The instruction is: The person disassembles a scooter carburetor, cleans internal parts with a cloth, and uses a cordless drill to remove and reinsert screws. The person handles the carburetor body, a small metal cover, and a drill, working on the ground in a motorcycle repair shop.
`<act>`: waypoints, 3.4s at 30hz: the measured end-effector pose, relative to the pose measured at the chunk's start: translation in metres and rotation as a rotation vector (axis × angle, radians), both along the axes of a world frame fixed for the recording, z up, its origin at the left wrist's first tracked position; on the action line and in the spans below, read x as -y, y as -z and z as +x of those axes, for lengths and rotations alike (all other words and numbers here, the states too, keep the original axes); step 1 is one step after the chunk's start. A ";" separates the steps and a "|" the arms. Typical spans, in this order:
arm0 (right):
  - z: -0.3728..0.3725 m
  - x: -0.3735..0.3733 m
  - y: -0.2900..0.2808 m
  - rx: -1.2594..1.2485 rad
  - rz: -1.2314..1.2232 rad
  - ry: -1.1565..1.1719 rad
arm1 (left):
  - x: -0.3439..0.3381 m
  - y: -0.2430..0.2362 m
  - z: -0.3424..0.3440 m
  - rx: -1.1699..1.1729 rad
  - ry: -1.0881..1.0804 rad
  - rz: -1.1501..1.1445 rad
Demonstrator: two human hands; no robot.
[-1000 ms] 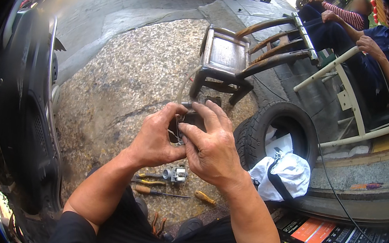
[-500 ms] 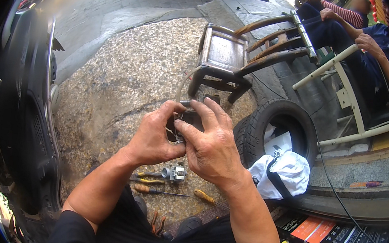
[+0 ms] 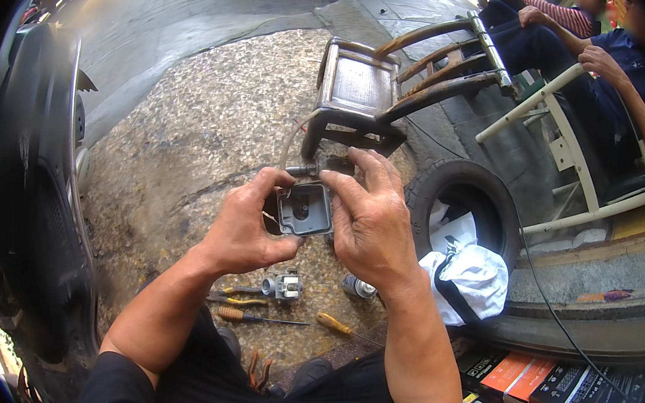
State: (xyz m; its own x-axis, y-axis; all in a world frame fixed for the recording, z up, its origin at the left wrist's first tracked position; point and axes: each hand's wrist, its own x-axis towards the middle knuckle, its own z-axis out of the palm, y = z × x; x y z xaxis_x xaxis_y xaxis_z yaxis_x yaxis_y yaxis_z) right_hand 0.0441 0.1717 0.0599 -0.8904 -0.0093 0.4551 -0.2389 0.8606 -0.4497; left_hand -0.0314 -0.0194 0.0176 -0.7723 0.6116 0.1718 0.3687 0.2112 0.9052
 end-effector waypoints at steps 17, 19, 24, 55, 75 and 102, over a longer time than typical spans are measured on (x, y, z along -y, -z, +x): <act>0.001 0.006 0.006 0.038 0.113 -0.096 | -0.004 -0.004 0.001 0.026 0.013 0.037; 0.001 0.006 0.007 0.037 0.138 -0.112 | -0.004 -0.003 0.001 0.030 0.014 0.041; 0.001 0.006 0.008 0.029 0.162 -0.126 | -0.004 -0.001 0.000 -0.050 0.019 0.027; 0.008 -0.005 0.009 0.081 -0.065 -0.066 | -0.001 -0.002 0.000 0.062 -0.036 0.033; 0.025 0.009 0.002 0.062 0.136 -0.106 | 0.000 -0.006 -0.005 0.104 -0.140 0.065; 0.014 0.010 0.011 0.377 -0.896 0.054 | -0.004 0.003 0.008 0.209 -0.044 0.145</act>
